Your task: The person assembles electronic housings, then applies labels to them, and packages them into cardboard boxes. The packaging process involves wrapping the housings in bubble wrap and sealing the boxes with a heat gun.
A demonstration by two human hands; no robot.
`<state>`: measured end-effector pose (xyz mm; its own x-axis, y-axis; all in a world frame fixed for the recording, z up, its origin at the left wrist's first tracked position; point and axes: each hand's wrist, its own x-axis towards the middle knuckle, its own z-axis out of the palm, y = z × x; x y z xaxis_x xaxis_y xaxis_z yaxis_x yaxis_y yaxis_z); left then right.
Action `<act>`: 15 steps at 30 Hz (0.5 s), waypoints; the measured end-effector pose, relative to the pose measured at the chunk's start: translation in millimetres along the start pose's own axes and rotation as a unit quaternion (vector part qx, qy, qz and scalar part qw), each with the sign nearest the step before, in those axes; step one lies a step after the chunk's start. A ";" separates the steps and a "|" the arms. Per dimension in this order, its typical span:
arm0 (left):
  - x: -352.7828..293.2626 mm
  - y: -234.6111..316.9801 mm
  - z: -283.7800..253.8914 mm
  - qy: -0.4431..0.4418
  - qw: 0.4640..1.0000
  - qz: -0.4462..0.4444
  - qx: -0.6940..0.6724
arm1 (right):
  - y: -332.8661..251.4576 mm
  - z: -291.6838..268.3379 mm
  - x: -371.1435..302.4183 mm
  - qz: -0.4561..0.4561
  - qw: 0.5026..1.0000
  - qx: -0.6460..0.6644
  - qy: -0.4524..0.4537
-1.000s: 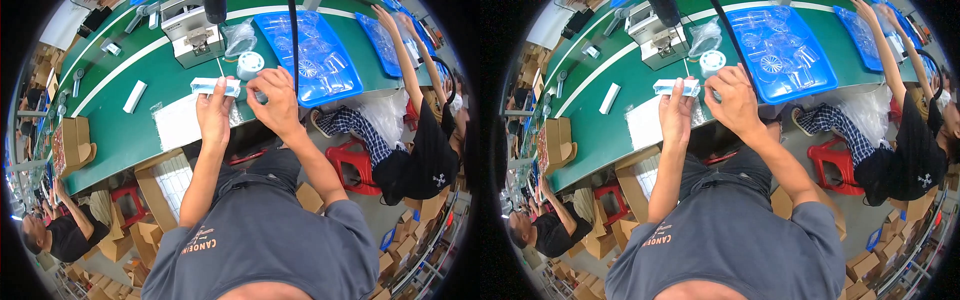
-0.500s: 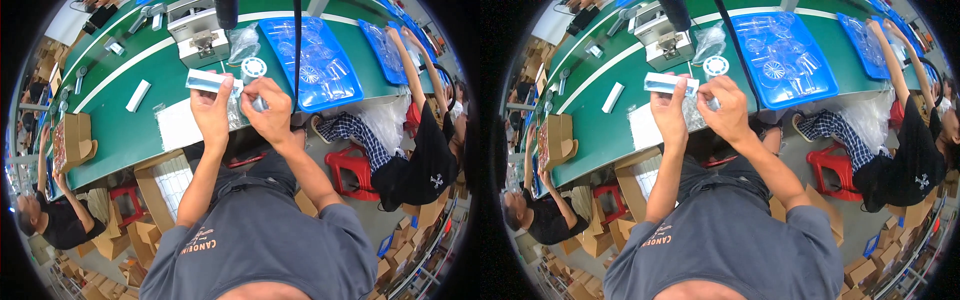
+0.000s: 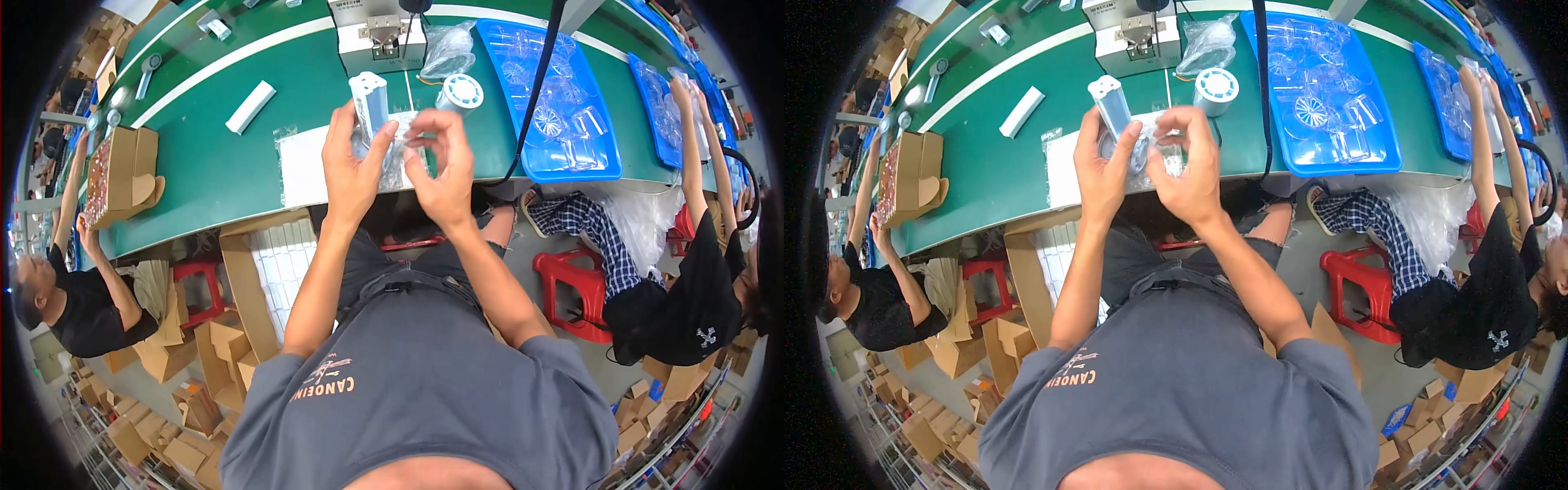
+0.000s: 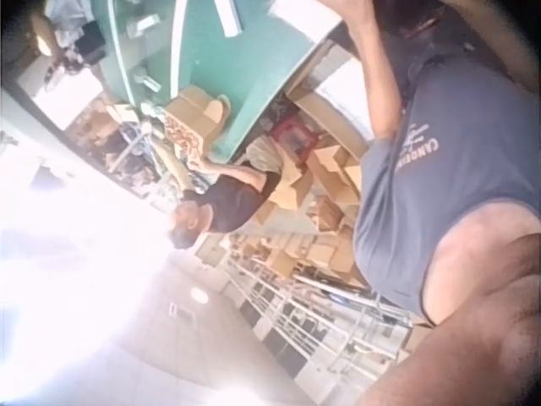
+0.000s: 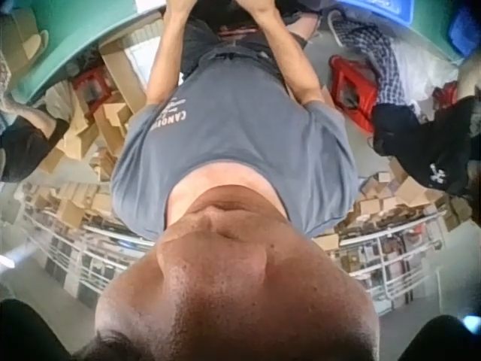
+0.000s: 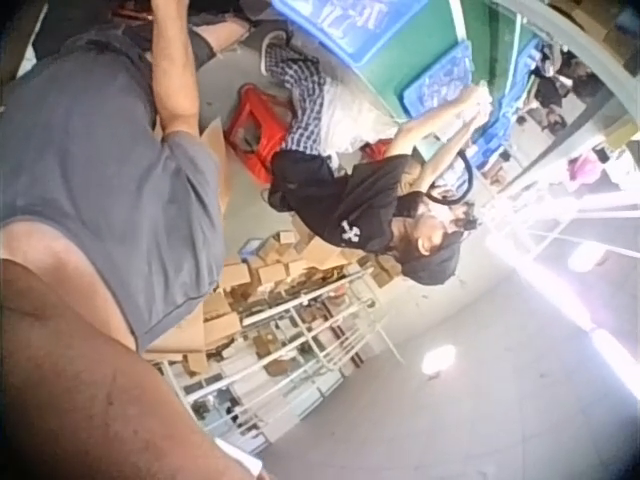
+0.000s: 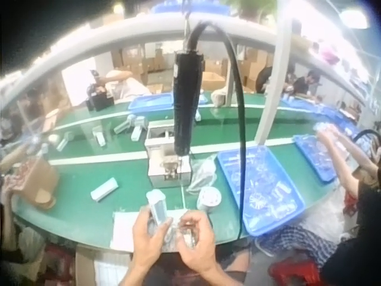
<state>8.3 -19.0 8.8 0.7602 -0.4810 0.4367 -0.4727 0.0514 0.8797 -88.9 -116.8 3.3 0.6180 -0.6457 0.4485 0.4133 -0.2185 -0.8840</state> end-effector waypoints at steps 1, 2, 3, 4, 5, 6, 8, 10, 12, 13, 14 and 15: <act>-1.2 1.2 -1.6 -0.004 1.000 -0.004 0.013 | -7.0 -0.7 9.4 -0.010 0.999 -0.009 -0.033; -0.5 2.8 -1.0 -0.005 1.000 -0.006 0.009 | -12.0 -4.7 19.5 -0.022 0.998 -0.022 -0.060; 1.0 2.3 -2.7 -0.012 1.000 0.007 0.028 | -14.4 -7.0 25.8 -0.021 0.998 -0.023 -0.061; 1.9 2.0 -4.6 -0.018 0.999 0.019 0.046 | -16.1 -9.0 31.0 -0.028 0.991 -0.075 -0.108; 1.7 2.6 -5.5 -0.017 0.999 0.019 0.046 | -15.9 -10.6 34.7 -0.035 0.979 -0.126 -0.154; 1.3 3.1 -6.6 -0.034 0.997 0.036 0.058 | -14.1 -10.4 37.3 -0.036 0.979 -0.126 -0.155; -0.2 2.3 -10.2 -0.049 0.995 0.050 0.071 | -12.3 -7.4 40.4 0.011 0.987 -0.082 -0.135; -0.9 -1.6 -15.1 -0.092 0.987 0.108 0.069 | -16.1 -4.8 49.4 0.004 0.984 -0.105 -0.141; -3.1 4.6 -15.6 -0.105 0.988 0.089 0.076 | -11.1 -10.0 58.8 0.025 0.977 -0.065 -0.203; -12.5 12.5 -12.0 -0.059 0.987 0.054 0.139 | -12.4 -12.4 58.1 0.103 0.975 -0.030 -0.195; -18.1 16.9 -10.8 -0.011 0.979 0.019 0.202 | -11.3 -13.5 59.3 0.104 0.974 -0.030 -0.197; -24.6 6.5 -11.2 -0.013 0.981 -0.020 0.192 | -9.0 -14.7 61.8 0.078 0.974 -0.048 -0.207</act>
<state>-8.5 3.0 5.9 0.7718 -0.4990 0.3941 -0.5800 -0.2985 0.7580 -64.2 -165.5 37.0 0.8934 -0.3308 0.3041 0.2400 -0.2210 -0.9453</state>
